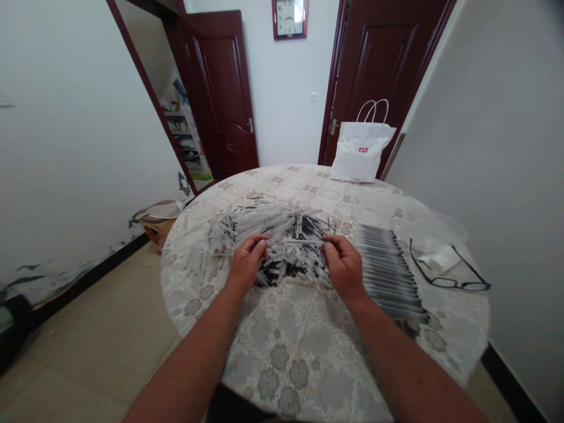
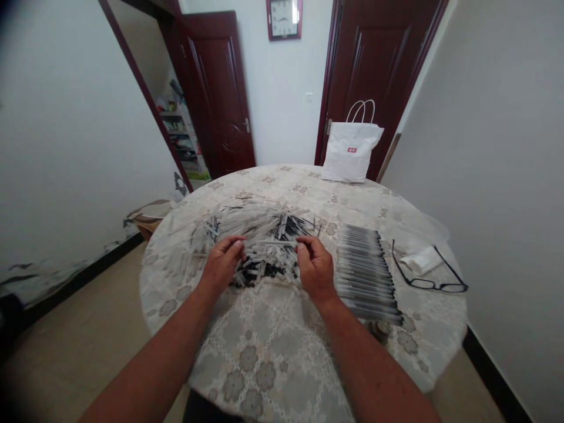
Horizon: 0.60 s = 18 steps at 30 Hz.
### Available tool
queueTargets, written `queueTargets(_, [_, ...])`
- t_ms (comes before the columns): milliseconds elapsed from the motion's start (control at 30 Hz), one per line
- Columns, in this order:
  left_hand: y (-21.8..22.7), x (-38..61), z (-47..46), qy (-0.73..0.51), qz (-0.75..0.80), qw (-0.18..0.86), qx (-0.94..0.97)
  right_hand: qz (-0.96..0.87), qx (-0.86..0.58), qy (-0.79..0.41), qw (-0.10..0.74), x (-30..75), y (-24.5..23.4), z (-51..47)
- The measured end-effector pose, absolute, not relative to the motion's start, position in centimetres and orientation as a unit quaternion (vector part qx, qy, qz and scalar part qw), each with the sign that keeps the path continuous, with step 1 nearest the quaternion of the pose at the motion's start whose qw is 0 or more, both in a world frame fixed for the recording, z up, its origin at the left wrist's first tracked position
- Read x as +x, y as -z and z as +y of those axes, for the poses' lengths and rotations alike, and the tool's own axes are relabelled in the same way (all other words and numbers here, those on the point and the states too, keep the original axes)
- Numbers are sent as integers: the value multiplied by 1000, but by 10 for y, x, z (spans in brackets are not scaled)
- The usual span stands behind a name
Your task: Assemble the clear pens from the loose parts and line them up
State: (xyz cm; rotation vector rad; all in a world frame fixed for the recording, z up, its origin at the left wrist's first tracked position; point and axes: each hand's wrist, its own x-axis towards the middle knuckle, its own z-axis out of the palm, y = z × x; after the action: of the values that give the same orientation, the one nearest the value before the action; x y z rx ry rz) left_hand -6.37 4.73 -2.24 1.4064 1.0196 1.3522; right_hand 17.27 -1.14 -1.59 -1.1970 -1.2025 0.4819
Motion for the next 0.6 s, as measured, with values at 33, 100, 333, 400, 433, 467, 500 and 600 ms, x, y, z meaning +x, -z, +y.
queueTargets(33, [23,-66,50,-562,391,496,534,-534,-524,-210,630,171,16,-12])
queueTargets(100, [23,-67,52,-585,355,550,478,-548,-524,-208,619,169,16,-14])
queueTargets(333, [20,-63,48,-600,315,599,427,-587,-515,-209,588,158,23,-18])
queueTargets(400, [19,-62,47,-605,307,603,420,-593,-517,-207,582,157,26,-18])
queueTargets(433, [19,-61,46,-606,304,605,418,-595,-519,-204,579,156,27,-17])
queueTargets(467, [19,-60,46,-607,301,606,417,-597,-519,-201,578,155,28,-17])
queueTargets(500, [19,-60,45,-606,300,608,417,-600,-519,-197,577,155,28,-17])
queueTargets(600, [20,-59,45,-601,301,613,415,-625,-518,-167,559,155,28,-17])
